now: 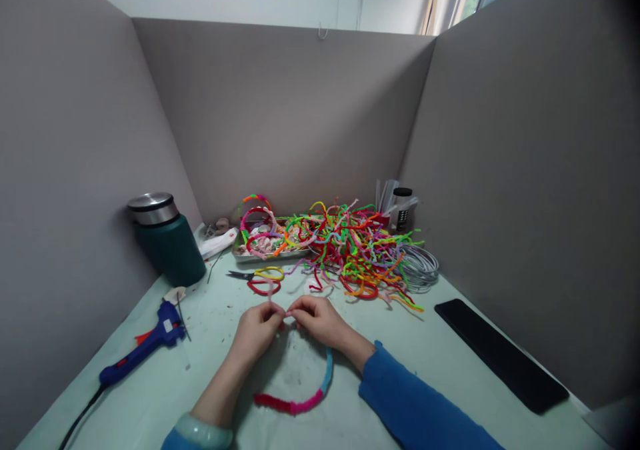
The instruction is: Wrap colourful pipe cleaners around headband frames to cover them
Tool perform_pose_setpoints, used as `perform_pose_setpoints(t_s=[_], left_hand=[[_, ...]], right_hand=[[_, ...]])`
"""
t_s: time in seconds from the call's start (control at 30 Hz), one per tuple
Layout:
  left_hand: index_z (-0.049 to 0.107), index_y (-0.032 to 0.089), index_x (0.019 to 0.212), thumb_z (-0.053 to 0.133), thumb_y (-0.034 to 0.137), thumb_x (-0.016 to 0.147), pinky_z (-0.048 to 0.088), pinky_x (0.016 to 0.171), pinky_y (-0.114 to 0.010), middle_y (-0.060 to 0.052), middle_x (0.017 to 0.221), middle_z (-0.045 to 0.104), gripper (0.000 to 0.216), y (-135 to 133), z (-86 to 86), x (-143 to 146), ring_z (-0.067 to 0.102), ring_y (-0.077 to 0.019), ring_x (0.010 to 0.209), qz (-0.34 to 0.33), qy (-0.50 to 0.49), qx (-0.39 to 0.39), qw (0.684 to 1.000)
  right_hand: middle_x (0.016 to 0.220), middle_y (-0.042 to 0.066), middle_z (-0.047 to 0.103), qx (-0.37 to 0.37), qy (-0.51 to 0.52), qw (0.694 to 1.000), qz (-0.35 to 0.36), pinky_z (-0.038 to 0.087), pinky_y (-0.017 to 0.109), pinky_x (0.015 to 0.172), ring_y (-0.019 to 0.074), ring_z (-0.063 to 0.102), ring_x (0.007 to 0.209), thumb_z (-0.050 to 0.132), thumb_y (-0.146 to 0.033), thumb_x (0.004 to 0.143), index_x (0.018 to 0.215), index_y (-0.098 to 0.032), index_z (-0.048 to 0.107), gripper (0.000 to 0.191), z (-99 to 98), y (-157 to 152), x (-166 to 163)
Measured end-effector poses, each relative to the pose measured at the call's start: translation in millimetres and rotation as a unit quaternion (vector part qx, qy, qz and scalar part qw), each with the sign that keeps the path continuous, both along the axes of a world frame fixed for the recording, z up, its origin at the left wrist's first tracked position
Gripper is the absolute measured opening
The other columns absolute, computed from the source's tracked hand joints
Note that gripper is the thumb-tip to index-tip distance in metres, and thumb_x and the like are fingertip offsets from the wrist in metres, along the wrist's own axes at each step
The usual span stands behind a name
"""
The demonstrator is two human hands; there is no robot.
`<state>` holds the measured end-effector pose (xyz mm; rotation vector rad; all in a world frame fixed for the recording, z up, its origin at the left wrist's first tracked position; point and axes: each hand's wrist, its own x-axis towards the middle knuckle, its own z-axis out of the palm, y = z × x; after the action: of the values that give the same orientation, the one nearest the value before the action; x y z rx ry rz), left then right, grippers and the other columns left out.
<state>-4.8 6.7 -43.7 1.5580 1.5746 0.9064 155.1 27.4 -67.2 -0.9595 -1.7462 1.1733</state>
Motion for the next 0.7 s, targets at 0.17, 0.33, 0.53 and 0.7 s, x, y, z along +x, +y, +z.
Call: perform_pose_setpoints(t_s=[0.17, 0.33, 0.53, 0.7], left_hand=[[0.057, 0.015, 0.067, 0.05, 0.04, 0.072, 0.026, 0.035, -0.02, 0.003, 0.052, 0.056, 0.027, -0.2, 0.7, 1.3, 0.038, -0.0078, 0.033, 0.018, -0.068, -0.086, 0.994], [0.06, 0.017, 0.062, 0.045, 0.048, 0.079, 0.032, 0.045, -0.021, 0.001, 0.047, 0.055, 0.039, -2.7, 3.9, -1.5, 0.05, -0.0121, 0.043, 0.039, 0.107, 0.04, 0.993], [0.065, 0.019, 0.076, 0.05, 0.036, 0.081, 0.041, 0.061, -0.022, -0.002, 0.076, 0.067, 0.023, -4.7, 4.7, -2.9, 0.059, -0.0136, 0.066, -0.025, 0.151, 0.196, 0.969], [0.065, 0.02, 0.087, 0.049, 0.023, 0.082, 0.045, 0.068, -0.023, -0.004, 0.089, 0.068, 0.017, -2.5, -2.8, -3.6, 0.061, -0.0155, 0.081, -0.066, 0.162, 0.253, 0.952]], right_hand=[[0.06, -0.002, 0.057, 0.01, -0.009, 1.0, -0.004, 0.033, 0.019, 0.048, 0.0092, 0.046, 0.052, 0.056, -0.026, 0.081, 0.081, -0.017, 0.066, 0.014, 1.4, -1.3, -0.1], [0.058, -0.003, 0.056, 0.006, -0.01, 0.999, -0.034, 0.034, 0.018, 0.048, 0.0092, 0.047, 0.052, 0.055, -0.025, 0.08, 0.08, -0.016, 0.066, 0.014, -4.6, 4.5, -0.1], [0.056, -0.003, 0.055, -0.003, 0.0, 0.999, -0.05, 0.035, 0.019, 0.048, 0.0088, 0.046, 0.049, 0.054, -0.022, 0.079, 0.076, -0.016, 0.064, 0.012, -7.1, 8.9, 1.4], [0.054, -0.003, 0.054, -0.018, 0.011, 0.998, -0.051, 0.034, 0.019, 0.046, 0.0082, 0.045, 0.046, 0.054, -0.023, 0.08, 0.078, -0.015, 0.064, 0.013, -5.5, 8.0, 1.0]])
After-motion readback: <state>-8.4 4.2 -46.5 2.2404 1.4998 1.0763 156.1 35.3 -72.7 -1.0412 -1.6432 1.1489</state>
